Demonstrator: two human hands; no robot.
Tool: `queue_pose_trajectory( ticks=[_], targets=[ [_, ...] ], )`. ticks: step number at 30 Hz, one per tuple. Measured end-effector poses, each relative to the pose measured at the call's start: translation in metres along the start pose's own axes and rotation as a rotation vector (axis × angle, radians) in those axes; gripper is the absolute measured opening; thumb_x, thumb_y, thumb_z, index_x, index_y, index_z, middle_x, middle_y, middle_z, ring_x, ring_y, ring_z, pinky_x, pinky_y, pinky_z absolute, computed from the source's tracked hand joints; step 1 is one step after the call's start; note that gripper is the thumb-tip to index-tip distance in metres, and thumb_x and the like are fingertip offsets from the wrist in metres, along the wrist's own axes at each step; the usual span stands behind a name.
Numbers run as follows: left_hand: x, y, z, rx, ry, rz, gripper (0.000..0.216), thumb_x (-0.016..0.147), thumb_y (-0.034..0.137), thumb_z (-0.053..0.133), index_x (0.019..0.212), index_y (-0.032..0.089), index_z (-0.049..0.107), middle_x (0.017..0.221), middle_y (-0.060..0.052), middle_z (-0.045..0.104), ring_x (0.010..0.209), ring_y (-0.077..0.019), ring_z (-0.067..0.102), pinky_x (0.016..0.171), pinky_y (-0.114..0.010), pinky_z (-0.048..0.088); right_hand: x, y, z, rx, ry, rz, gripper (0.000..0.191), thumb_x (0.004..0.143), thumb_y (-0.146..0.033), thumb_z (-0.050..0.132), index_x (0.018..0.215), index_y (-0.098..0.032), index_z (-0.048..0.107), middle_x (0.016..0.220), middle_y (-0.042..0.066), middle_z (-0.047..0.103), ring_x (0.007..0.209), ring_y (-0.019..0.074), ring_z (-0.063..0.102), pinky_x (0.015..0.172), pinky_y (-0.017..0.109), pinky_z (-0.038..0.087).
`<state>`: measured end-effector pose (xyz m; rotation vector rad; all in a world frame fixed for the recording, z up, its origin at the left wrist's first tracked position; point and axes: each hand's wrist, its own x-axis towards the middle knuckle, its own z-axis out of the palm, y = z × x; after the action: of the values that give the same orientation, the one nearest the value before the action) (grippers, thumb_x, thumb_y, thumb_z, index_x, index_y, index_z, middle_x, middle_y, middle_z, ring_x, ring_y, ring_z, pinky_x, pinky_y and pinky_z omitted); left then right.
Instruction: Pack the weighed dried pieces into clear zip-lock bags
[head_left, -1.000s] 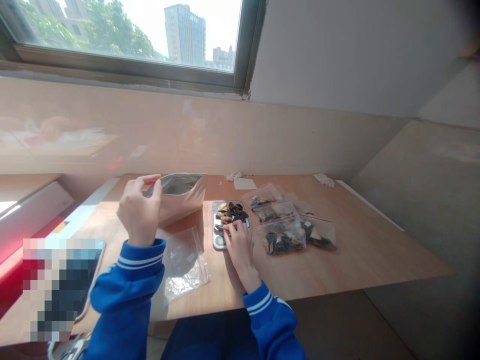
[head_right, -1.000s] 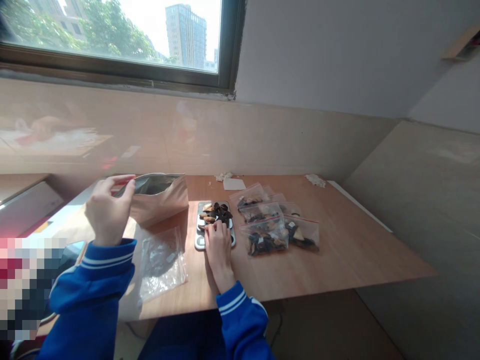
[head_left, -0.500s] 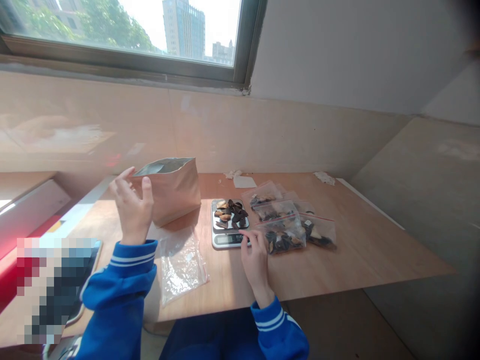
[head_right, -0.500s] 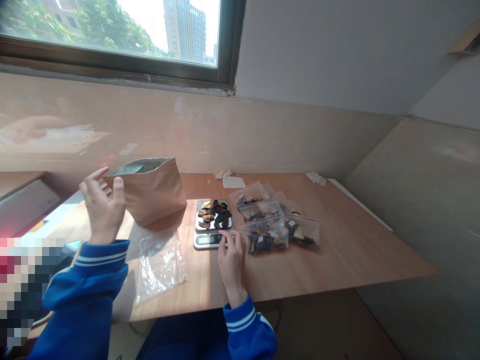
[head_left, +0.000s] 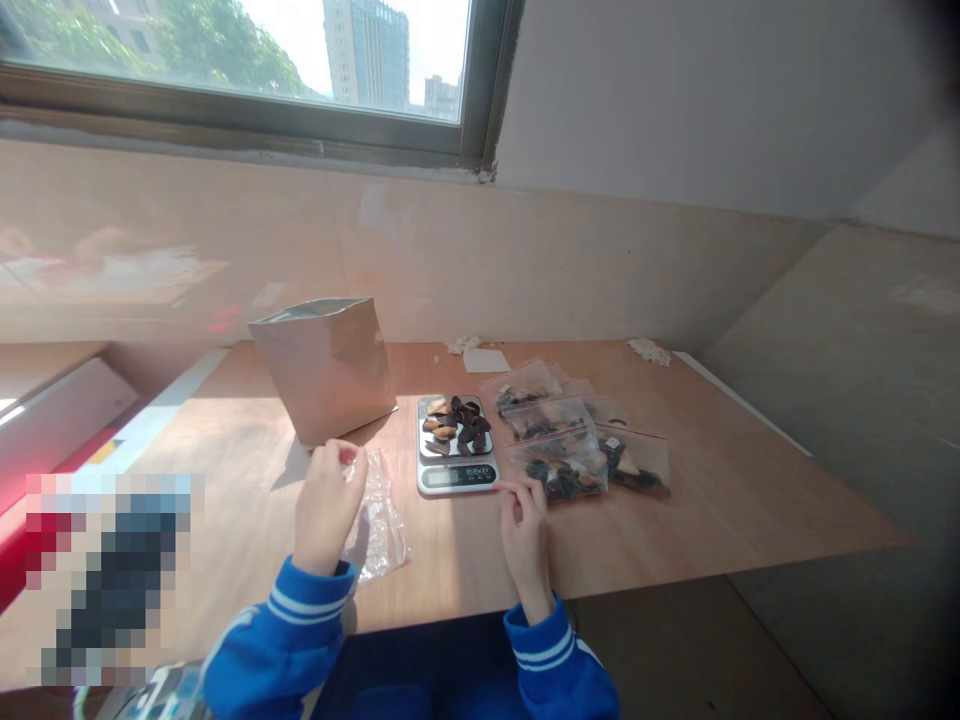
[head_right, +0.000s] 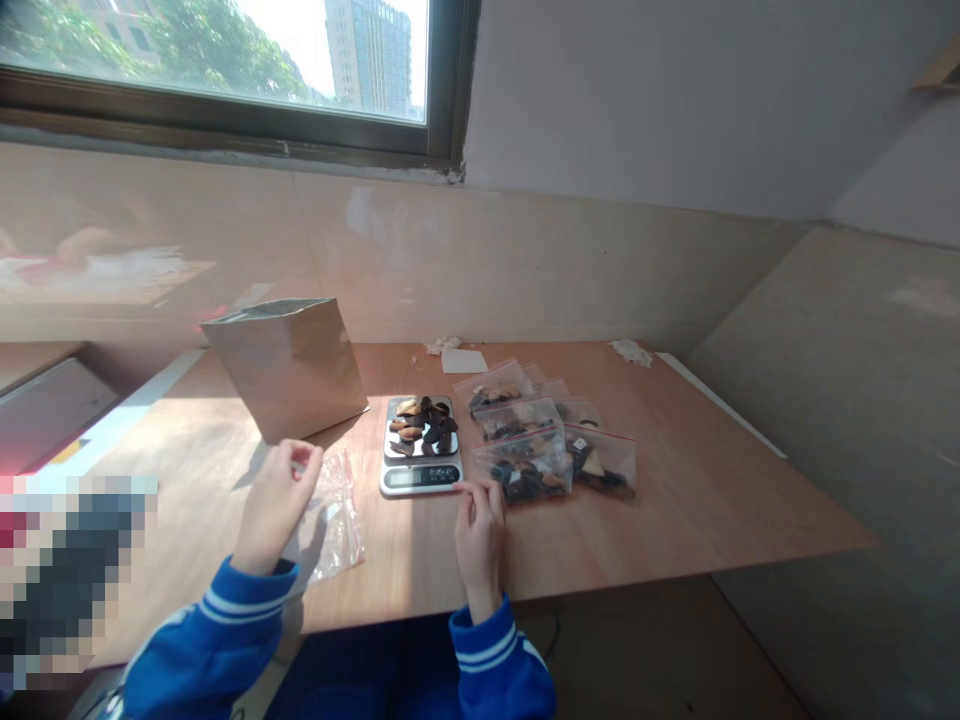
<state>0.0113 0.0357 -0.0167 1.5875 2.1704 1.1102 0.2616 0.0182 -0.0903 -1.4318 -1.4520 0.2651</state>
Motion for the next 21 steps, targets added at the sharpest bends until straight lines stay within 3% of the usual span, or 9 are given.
queue_pose_trajectory(
  ticks=[2,3,8,12,16,21],
  targets=[
    [-0.017,-0.005,0.017,0.060,-0.208,-0.074,0.030,0.086,0.046,0.046,0.073,0.020,0.052,0.073,-0.004,0.056,0.067,-0.0214,0.058,0.062,-0.035,0.045,-0.001,-0.001,-0.001,0.003,-0.005,0.011,0.026,0.090,-0.015,0.040,0.088,-0.020,0.066,0.093,0.008,0.057,0.091,0.0216,0.058,0.084,0.038,0.048],
    [-0.024,-0.006,0.023,0.108,-0.231,-0.053,0.032,0.087,0.046,0.045,0.068,0.021,0.050,0.069,-0.004,0.055,0.067,-0.0215,0.057,0.062,-0.035,0.044,-0.001,-0.002,-0.001,0.007,-0.008,0.015,0.026,0.090,-0.015,0.040,0.088,-0.020,0.065,0.093,0.008,0.057,0.091,0.0214,0.058,0.084,0.037,0.048],
    [-0.041,-0.003,0.039,0.406,-0.215,0.090,0.030,0.085,0.045,0.050,0.066,0.020,0.049,0.078,-0.010,0.057,0.078,-0.0270,0.057,0.067,-0.039,0.042,-0.001,-0.005,-0.001,0.028,-0.010,0.021,0.026,0.089,-0.014,0.040,0.086,-0.021,0.065,0.091,0.007,0.057,0.090,0.0209,0.059,0.085,0.037,0.048],
    [-0.039,-0.006,0.040,0.535,-0.224,0.168,0.018,0.085,0.026,0.046,0.071,0.018,0.054,0.081,-0.011,0.058,0.083,-0.0285,0.057,0.070,-0.038,0.040,0.000,-0.003,-0.002,0.036,-0.009,0.018,0.027,0.089,-0.014,0.039,0.085,-0.021,0.065,0.091,0.007,0.057,0.089,0.0209,0.059,0.083,0.036,0.049],
    [-0.036,-0.012,0.040,0.357,-0.239,0.206,0.023,0.087,0.021,0.042,0.066,0.020,0.051,0.071,-0.007,0.054,0.074,-0.0241,0.056,0.066,-0.035,0.039,-0.001,-0.012,-0.002,0.051,-0.062,-0.028,0.026,0.090,-0.015,0.039,0.090,-0.020,0.065,0.092,0.007,0.059,0.087,0.0203,0.059,0.078,0.034,0.050],
    [-0.048,-0.003,0.037,-0.035,-0.173,0.281,0.030,0.092,0.031,0.037,0.064,0.022,0.043,0.064,-0.001,0.049,0.062,-0.0174,0.050,0.061,-0.031,0.042,-0.011,-0.057,0.009,0.174,-0.334,-0.031,0.019,0.093,-0.027,0.044,0.096,-0.019,0.061,0.081,0.003,0.062,0.066,0.0148,0.056,0.061,0.026,0.047]
  ],
)
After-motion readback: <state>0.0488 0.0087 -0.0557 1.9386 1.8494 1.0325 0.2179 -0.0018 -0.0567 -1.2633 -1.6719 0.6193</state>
